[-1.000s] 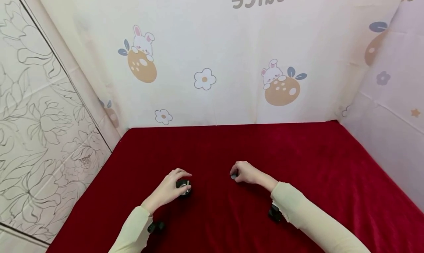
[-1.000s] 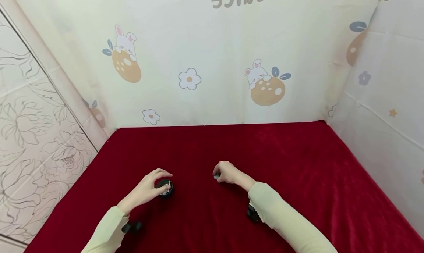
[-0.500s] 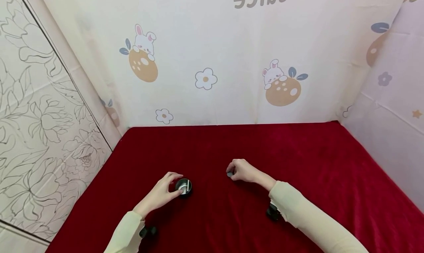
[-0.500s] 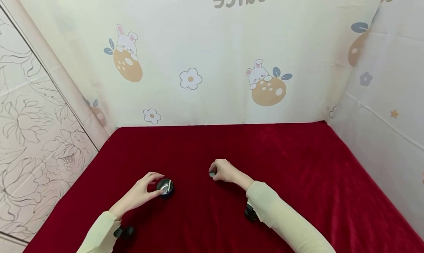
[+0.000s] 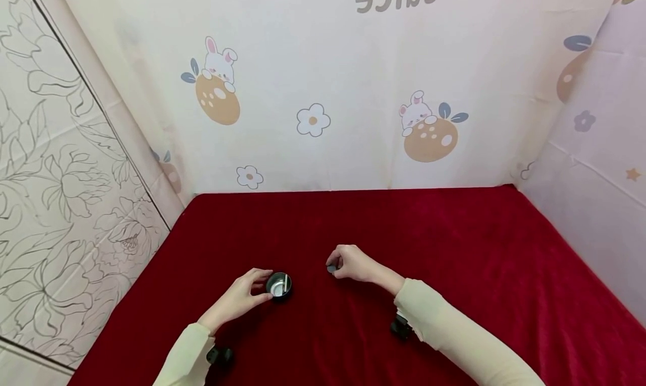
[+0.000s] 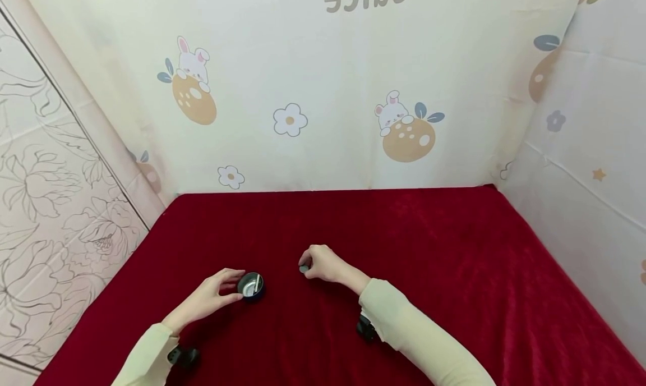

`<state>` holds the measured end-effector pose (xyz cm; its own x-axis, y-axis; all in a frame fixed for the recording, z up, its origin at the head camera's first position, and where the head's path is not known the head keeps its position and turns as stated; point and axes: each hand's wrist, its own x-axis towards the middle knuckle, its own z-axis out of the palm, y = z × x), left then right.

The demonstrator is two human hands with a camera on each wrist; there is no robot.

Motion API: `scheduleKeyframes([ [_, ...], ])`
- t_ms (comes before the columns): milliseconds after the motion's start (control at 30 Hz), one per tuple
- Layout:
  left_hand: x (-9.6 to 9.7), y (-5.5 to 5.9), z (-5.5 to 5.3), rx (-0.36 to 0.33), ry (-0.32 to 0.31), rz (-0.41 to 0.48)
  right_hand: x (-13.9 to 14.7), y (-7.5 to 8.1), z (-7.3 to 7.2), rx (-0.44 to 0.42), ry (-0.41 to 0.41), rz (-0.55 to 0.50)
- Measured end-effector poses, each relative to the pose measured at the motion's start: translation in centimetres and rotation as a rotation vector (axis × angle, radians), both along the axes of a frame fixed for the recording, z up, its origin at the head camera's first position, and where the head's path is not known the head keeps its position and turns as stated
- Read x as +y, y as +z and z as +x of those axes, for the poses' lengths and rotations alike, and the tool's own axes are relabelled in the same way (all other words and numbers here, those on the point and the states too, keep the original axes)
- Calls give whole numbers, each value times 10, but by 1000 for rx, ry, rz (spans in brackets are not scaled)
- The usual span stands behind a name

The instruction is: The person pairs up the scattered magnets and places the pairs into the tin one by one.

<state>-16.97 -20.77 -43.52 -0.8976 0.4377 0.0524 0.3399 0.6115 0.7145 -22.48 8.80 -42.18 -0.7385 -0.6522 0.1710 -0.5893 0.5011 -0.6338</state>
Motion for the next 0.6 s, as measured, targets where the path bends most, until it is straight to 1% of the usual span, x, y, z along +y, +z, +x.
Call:
scheduleKeyframes([
  [133,0,-1,-2,-27,-13,29,-10,2,3,0,0,-23],
  [233,6,10,4,-52,-27,55,-19,2,8,-13,-8,-52],
  [300,7,10,4,-57,-32,66,-25,2,11,-19,-11,-71],
  [367,7,8,3,-56,-33,67,-32,3,14,-21,-13,-82],
  [467,1,-6,-5,-51,-31,71,-40,4,17,-18,-8,-98],
  [600,-1,-7,-7,-52,-40,80,-48,5,19,-20,7,-115],
])
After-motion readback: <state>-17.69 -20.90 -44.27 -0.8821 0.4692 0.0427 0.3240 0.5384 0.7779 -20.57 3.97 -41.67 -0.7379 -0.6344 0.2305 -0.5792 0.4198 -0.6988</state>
